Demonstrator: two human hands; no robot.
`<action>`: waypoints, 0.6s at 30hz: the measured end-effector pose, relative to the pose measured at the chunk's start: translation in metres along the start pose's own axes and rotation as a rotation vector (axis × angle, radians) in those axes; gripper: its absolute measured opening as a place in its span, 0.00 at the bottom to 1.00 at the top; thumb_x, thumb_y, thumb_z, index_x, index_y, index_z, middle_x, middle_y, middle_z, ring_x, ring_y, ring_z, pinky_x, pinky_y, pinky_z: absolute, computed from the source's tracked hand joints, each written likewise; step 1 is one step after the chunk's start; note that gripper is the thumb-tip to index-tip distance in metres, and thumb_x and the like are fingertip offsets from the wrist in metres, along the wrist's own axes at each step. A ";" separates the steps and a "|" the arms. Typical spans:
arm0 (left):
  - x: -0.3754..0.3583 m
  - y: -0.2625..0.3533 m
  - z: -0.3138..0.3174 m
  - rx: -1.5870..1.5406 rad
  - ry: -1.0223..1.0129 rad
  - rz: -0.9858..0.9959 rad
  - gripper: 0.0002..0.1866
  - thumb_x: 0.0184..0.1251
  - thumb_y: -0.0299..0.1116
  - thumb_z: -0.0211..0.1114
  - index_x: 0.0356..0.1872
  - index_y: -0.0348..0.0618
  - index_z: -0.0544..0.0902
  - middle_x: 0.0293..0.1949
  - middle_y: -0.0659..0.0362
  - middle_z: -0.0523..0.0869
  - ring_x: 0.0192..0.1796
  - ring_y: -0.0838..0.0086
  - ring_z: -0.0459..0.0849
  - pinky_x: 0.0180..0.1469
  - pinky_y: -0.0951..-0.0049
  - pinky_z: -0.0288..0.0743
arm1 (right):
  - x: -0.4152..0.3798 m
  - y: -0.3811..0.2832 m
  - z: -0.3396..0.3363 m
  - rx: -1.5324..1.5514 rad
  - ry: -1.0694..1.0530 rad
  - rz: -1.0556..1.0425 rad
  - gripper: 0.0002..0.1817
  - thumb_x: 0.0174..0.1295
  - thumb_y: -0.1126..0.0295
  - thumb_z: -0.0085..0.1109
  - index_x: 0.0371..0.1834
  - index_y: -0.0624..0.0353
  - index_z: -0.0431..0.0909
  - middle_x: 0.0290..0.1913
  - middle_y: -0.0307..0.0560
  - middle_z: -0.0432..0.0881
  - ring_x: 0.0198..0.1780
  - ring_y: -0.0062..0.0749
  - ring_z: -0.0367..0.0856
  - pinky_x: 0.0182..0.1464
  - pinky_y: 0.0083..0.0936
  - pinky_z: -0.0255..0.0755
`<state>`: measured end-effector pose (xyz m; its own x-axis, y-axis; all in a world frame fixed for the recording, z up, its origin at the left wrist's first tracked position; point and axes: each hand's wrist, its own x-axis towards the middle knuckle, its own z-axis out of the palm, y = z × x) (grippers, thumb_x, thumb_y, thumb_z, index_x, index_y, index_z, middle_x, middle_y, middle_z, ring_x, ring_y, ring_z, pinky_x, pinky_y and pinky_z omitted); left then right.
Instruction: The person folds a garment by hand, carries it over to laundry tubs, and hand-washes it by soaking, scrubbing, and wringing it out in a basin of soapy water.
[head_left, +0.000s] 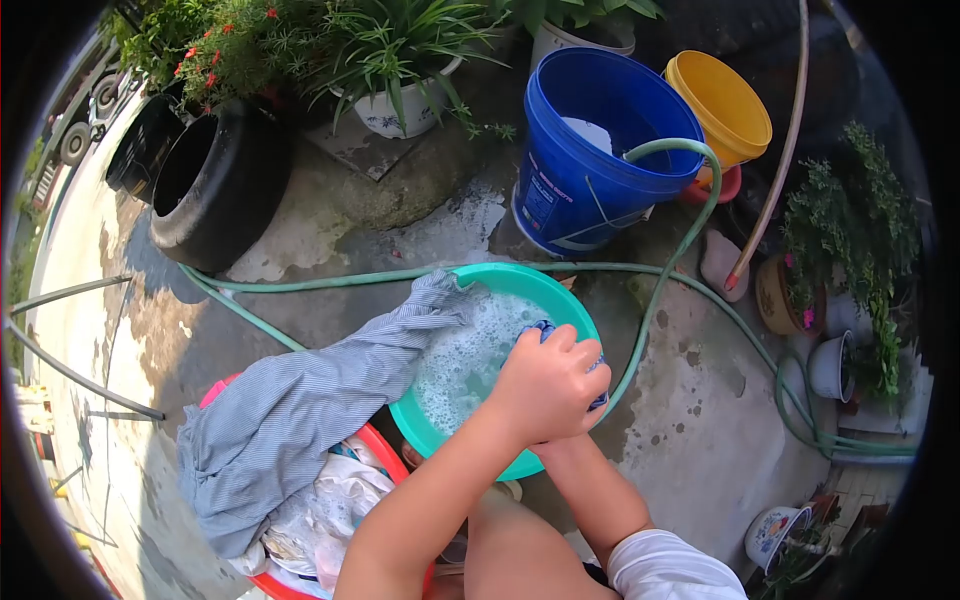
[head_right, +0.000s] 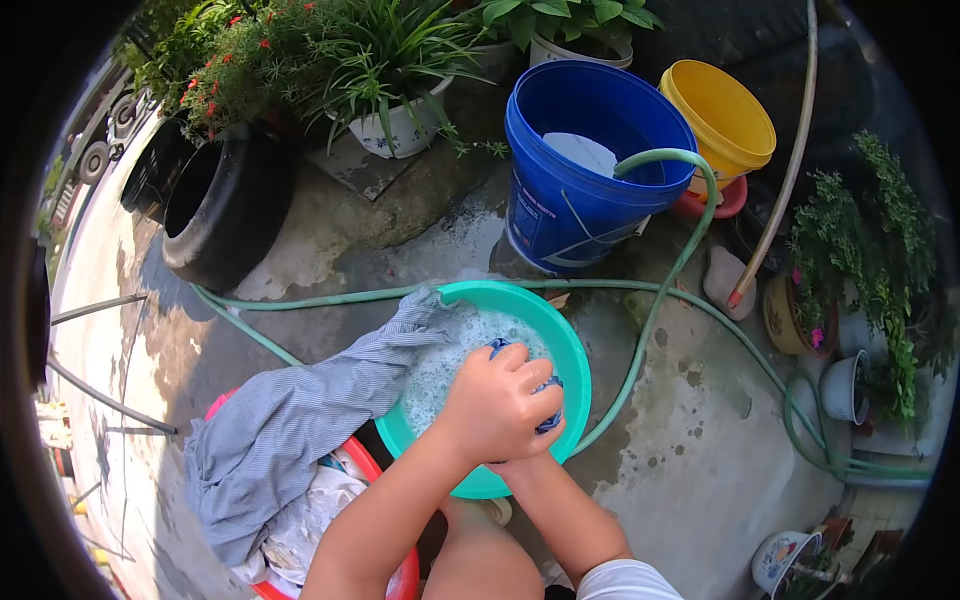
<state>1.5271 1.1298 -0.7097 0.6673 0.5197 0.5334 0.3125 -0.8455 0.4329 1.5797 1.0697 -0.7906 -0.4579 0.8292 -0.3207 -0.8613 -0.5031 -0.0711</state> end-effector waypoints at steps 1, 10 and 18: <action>-0.007 0.002 -0.001 -0.015 -0.058 0.018 0.11 0.34 0.40 0.68 0.16 0.48 0.76 0.24 0.63 0.75 0.31 0.69 0.75 0.26 0.66 0.64 | -0.005 -0.005 -0.002 -0.009 -0.010 0.028 0.39 0.59 0.36 0.42 0.68 0.50 0.59 0.57 0.54 0.73 0.54 0.42 0.74 0.51 0.41 0.73; -0.073 0.028 -0.002 -0.023 -0.394 0.509 0.11 0.41 0.43 0.61 0.21 0.48 0.82 0.27 0.59 0.78 0.36 0.65 0.78 0.26 0.67 0.68 | -0.044 -0.028 -0.018 -0.370 -0.213 0.579 0.42 0.57 0.32 0.44 0.68 0.50 0.59 0.56 0.51 0.72 0.54 0.39 0.73 0.50 0.39 0.72; -0.011 0.017 -0.041 0.164 -0.211 0.544 0.09 0.34 0.39 0.60 0.16 0.46 0.78 0.21 0.60 0.73 0.28 0.65 0.73 0.25 0.64 0.67 | -0.034 -0.036 0.019 -0.285 -0.139 0.313 0.22 0.58 0.46 0.46 0.43 0.51 0.65 0.36 0.47 0.72 0.38 0.38 0.71 0.37 0.34 0.68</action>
<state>1.4970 1.1148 -0.6787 0.8750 -0.0140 0.4840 -0.0226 -0.9997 0.0120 1.6223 1.0638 -0.7592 -0.7290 0.6412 -0.2396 -0.5901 -0.7661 -0.2546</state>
